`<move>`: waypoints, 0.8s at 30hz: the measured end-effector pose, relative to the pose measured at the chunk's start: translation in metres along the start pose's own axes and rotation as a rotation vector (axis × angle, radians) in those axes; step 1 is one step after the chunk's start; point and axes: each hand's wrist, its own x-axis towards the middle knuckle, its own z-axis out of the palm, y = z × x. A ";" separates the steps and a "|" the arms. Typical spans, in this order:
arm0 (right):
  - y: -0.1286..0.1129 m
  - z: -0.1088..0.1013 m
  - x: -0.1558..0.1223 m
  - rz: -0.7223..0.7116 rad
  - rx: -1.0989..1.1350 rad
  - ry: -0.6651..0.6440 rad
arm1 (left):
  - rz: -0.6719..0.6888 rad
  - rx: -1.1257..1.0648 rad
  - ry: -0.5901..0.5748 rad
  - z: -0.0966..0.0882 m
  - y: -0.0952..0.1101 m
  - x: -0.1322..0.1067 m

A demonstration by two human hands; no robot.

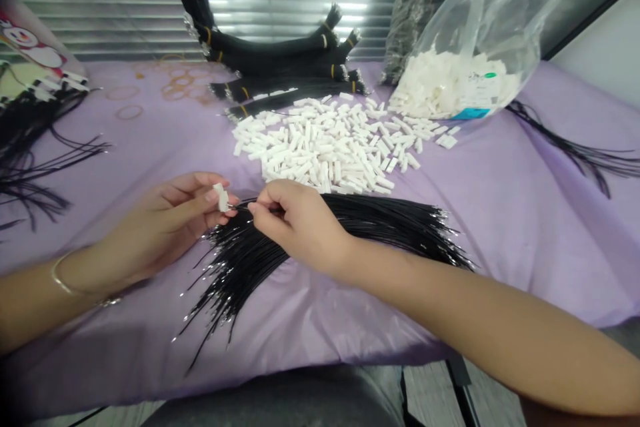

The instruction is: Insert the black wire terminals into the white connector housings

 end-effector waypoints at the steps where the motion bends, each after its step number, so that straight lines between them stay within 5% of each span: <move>1: 0.000 0.000 0.000 0.000 0.000 0.000 | -0.003 0.005 0.003 0.000 0.000 0.000; 24: 0.005 0.004 0.002 -0.053 -0.029 -0.079 | 0.041 0.349 0.028 0.003 0.000 -0.001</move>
